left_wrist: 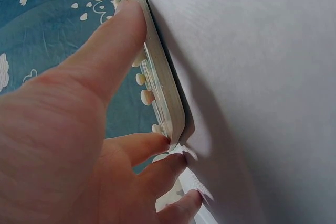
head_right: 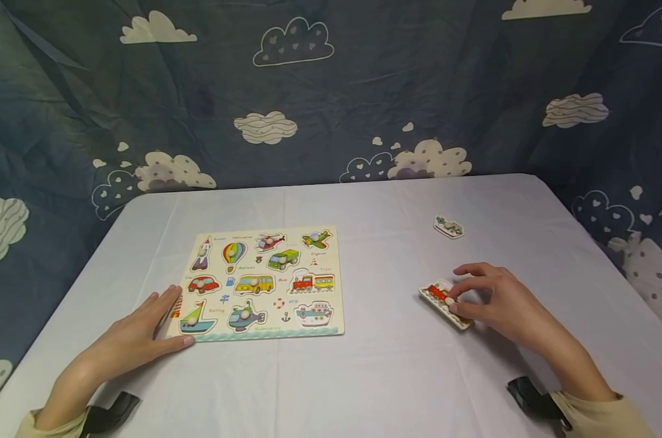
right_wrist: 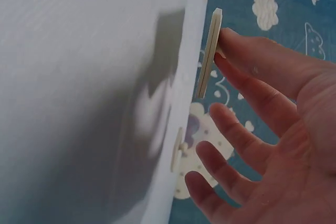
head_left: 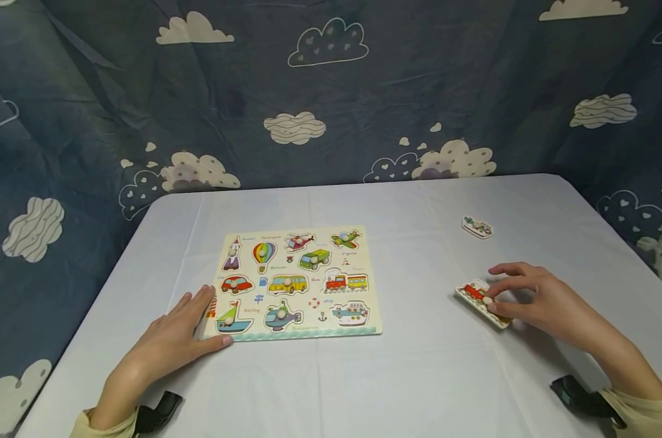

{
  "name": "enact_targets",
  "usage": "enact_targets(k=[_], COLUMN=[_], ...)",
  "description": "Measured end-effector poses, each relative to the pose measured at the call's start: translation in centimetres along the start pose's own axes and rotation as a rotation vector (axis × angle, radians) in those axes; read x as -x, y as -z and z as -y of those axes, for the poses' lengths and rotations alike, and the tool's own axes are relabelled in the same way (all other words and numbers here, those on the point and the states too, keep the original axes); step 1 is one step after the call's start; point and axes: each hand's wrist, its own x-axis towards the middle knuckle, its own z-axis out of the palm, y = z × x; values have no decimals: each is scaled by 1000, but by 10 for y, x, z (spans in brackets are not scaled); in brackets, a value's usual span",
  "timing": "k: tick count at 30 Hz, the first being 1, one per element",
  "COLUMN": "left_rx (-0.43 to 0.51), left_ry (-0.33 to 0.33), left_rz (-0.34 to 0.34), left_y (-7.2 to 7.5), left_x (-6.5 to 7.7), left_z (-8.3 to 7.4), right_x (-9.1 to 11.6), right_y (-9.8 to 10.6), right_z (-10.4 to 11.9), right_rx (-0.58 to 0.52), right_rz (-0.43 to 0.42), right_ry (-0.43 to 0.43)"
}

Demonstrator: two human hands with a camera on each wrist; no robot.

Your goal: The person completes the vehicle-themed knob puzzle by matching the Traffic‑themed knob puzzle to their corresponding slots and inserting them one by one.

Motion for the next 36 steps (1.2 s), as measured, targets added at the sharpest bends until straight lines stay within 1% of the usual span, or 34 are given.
enact_targets(k=[6, 12, 19, 26, 31, 36], left_rx=[4, -8, -5, -12, -7, -3], left_ry=[-1, -4, -3, -2, -4, -3], left_rz=[-3, 3, -3, 0, -1, 1], left_y=[-1, -1, -1, -1, 0, 0], left_x=[0, 0, 0, 0, -1, 0], left_z=[0, 1, 1, 0, 0, 1], right_x=[2, 2, -3, -17, -31, -47], right_y=[0, -2, -9, -15, -19, -23], right_z=[10, 21, 37, 55, 66, 77], right_rx=[4, -2, 18, 72, 117, 115], right_rz=[0, 17, 68, 109, 105, 105], right_ry=[64, 95, 156, 258, 348, 407])
